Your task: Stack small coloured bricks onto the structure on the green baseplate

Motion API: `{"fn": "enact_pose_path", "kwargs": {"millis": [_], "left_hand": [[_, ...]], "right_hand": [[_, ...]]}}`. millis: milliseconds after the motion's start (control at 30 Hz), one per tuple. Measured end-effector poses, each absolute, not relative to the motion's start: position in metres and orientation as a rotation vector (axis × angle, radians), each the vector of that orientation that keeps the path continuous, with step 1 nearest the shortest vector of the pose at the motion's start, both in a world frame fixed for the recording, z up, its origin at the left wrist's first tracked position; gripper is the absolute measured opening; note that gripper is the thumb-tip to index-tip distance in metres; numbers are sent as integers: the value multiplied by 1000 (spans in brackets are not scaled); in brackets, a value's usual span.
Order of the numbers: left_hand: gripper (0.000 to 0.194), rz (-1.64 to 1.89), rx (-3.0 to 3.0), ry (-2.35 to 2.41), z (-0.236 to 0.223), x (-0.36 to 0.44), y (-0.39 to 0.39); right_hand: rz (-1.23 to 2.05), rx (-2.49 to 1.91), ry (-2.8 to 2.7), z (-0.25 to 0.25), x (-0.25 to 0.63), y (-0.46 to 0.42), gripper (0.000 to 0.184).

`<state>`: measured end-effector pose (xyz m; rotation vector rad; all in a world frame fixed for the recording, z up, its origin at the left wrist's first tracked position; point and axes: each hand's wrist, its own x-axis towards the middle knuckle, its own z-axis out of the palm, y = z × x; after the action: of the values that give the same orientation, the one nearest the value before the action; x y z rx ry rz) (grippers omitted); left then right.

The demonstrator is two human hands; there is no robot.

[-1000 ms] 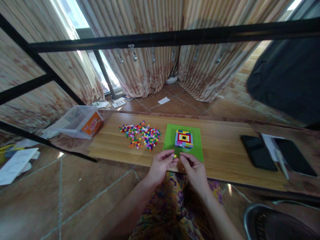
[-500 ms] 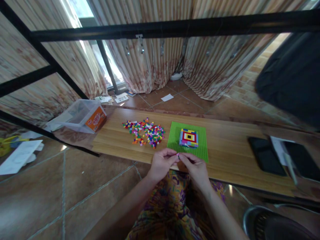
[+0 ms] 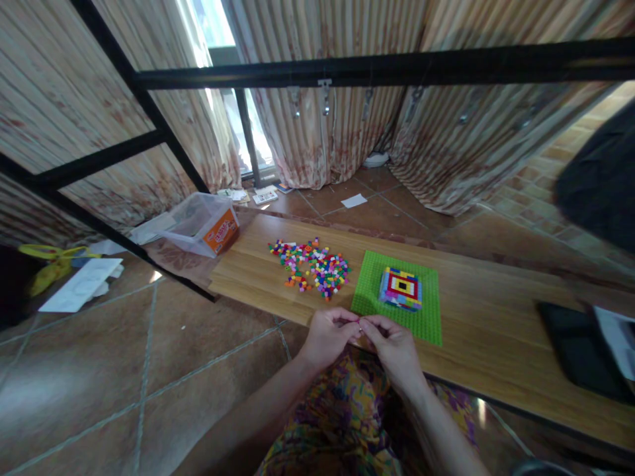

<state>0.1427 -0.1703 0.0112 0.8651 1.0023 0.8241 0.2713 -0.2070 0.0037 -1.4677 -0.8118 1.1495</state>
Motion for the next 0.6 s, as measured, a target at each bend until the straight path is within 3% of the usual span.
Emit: {"fn": "enact_pose_path", "kwargs": {"millis": [400, 600], "left_hand": [[38, 924, 606, 926, 5, 94, -146], [24, 1091, 727, 1096, -9, 80, -116]], "right_hand": [[1512, -1173, -578, 0, 229, -169, 37], [1079, -1488, -1148, -3, 236, -118, 34]]}}
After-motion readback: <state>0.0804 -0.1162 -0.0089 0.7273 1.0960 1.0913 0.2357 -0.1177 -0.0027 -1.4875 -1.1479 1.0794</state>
